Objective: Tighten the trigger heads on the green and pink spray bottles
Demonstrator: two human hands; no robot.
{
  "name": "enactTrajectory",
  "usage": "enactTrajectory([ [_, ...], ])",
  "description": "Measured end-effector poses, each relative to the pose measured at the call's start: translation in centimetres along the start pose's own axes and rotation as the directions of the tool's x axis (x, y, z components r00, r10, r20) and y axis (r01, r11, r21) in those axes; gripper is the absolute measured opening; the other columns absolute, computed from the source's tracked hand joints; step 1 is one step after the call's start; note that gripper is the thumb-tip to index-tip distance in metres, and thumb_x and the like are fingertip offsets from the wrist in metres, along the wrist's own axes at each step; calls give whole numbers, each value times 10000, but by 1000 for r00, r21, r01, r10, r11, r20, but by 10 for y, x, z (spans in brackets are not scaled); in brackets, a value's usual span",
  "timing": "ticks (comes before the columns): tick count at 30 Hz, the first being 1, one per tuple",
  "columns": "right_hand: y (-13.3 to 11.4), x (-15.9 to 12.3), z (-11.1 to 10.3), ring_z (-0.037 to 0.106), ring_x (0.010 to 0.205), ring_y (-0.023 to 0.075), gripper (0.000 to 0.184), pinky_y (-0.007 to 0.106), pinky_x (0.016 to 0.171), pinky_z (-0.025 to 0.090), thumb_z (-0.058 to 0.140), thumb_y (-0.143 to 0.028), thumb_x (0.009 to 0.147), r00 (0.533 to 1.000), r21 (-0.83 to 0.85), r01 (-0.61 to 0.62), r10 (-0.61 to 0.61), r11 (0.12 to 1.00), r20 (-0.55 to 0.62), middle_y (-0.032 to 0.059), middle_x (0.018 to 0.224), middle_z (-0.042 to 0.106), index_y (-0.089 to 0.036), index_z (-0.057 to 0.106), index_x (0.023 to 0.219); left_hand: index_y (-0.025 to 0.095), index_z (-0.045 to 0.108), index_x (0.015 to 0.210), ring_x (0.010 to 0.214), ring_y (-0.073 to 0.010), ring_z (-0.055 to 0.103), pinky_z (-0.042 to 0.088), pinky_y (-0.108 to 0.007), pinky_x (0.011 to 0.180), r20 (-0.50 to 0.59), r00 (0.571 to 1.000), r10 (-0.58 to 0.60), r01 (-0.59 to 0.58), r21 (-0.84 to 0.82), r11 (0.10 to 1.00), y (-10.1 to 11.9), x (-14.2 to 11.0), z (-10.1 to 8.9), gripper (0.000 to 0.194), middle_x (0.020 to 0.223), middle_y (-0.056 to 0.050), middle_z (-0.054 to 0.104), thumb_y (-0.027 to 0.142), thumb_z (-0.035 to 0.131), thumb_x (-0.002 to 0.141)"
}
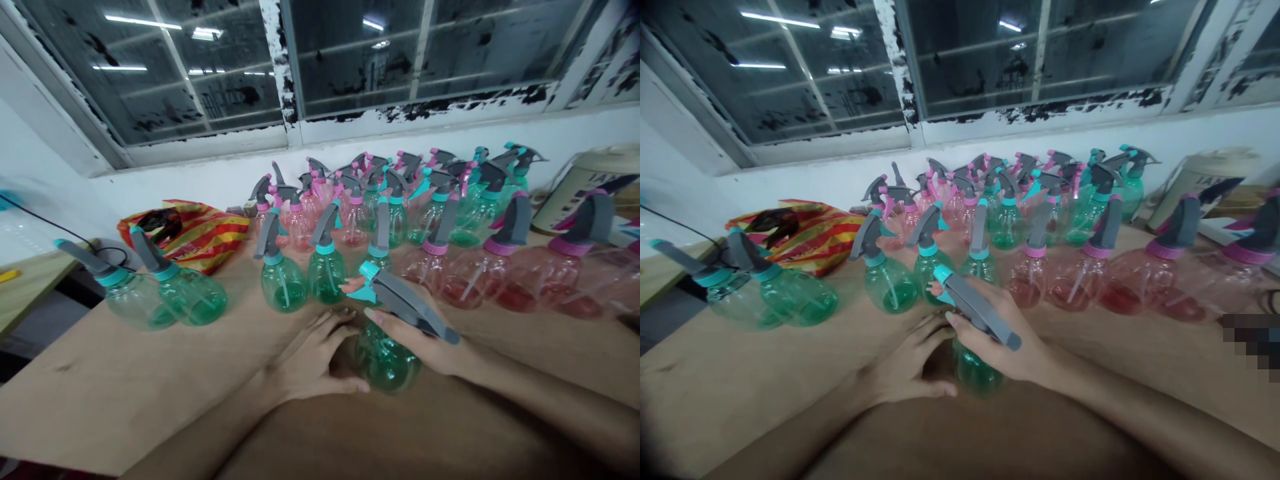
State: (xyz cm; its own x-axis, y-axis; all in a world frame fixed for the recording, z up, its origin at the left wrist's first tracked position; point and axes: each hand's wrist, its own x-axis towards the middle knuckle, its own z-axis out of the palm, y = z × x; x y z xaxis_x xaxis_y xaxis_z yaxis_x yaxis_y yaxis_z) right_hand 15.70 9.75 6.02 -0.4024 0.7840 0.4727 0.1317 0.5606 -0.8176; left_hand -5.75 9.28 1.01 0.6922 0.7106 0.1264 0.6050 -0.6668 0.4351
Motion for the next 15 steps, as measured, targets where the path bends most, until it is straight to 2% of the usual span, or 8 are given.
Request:
enactTrajectory([
  [6,-1,-2,0,657,864,203,127,382,788,540,601,-382,874,999,-12,-21,21,1000,-34,1,922,678,-310,636,972,167,520,1336,1384,-347,383,311,-556,1131,20,1000,15,-15,18,1000,0,-1,-1,833,1457,-186,472,715,642,722],
  [11,-1,-3,-2,652,844,193,76,332,696,523,589,-338,875,998,-93,23,-28,995,-49,-6,834,654,-275,616,841,198,519,1341,1386,-330,387,310,-547,1137,19,1000,22,-22,-8,1000,0,-1,-2,779,1471,-162,464,684,648,745],
  [15,1,-4,-3,644,821,180,69,325,705,519,584,-326,879,998,-89,34,-38,995,-51,-11,821,642,-270,614,853,206,515,1349,1384,-330,390,322,-543,1133,19,1000,21,-21,-18,1000,-1,0,-2,766,1473,-156,459,672,647,755],
])
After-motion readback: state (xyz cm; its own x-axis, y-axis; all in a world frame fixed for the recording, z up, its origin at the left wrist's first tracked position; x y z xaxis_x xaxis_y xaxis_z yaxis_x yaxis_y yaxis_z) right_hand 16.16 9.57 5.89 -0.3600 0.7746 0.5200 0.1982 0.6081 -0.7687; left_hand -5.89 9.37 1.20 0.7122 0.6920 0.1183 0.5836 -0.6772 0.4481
